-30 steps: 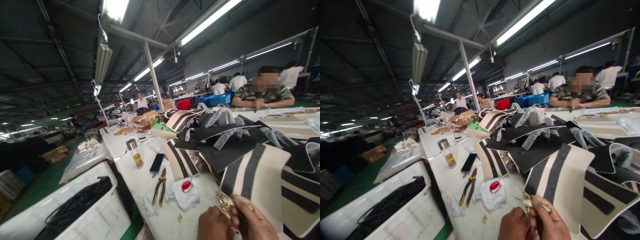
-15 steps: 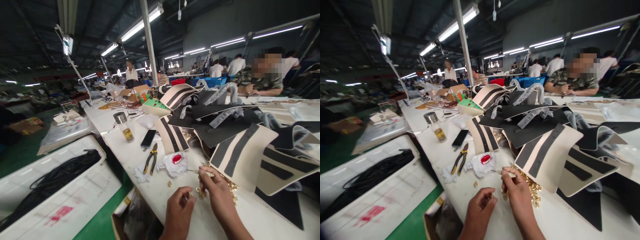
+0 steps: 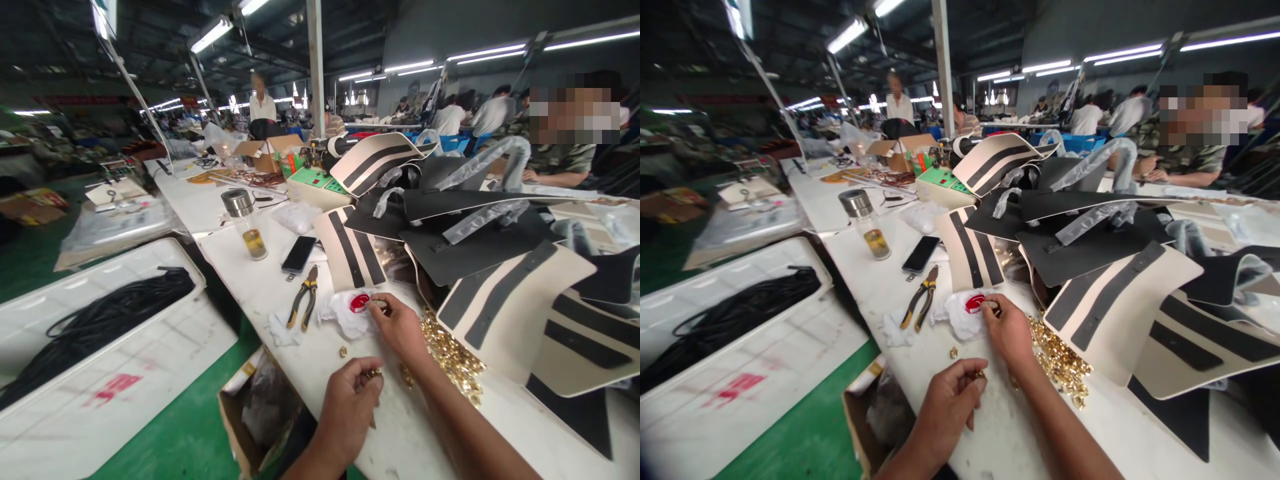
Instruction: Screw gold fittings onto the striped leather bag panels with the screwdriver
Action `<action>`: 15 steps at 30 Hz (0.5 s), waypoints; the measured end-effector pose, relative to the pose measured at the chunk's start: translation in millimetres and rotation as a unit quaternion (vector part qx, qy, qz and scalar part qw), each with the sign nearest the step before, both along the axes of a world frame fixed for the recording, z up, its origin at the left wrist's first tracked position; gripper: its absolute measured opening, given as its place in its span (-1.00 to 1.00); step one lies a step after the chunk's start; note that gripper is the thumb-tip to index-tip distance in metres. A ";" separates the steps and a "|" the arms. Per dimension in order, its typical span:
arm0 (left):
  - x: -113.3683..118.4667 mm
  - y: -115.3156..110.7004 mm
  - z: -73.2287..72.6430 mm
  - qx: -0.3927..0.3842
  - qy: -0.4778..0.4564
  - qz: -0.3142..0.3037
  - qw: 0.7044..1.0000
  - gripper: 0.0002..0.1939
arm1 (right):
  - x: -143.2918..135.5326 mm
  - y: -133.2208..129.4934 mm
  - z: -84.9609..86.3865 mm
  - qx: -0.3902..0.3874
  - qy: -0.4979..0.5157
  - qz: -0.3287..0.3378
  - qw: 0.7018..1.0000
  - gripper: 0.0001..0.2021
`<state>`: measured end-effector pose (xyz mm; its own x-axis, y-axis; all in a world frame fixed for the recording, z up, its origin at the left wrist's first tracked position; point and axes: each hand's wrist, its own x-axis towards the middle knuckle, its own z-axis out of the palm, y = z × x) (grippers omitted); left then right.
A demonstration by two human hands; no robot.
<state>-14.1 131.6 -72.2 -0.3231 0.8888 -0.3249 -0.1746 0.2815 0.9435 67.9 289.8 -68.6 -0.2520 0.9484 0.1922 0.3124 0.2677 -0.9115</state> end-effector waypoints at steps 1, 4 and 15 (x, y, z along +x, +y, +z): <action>-0.4 0.0 -0.1 0.001 -0.002 -0.002 1.000 -0.51 | -0.7 0.7 -1.1 -0.004 0.000 0.004 1.000 -0.69; -1.3 0.2 0.0 0.002 -0.009 -0.007 1.000 -0.49 | -2.1 1.5 -2.7 -0.017 0.014 0.004 1.000 -0.66; 1.4 -2.3 4.1 0.012 -0.004 -0.002 1.000 -0.47 | 1.7 6.1 -7.0 -0.075 0.118 -0.022 0.990 -0.46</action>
<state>-12.7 129.2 -68.2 -0.3179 0.8974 -0.3059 -0.1807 0.2594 0.9487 69.6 295.9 -75.6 -0.1748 0.9798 0.0976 0.0935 0.1152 -0.9889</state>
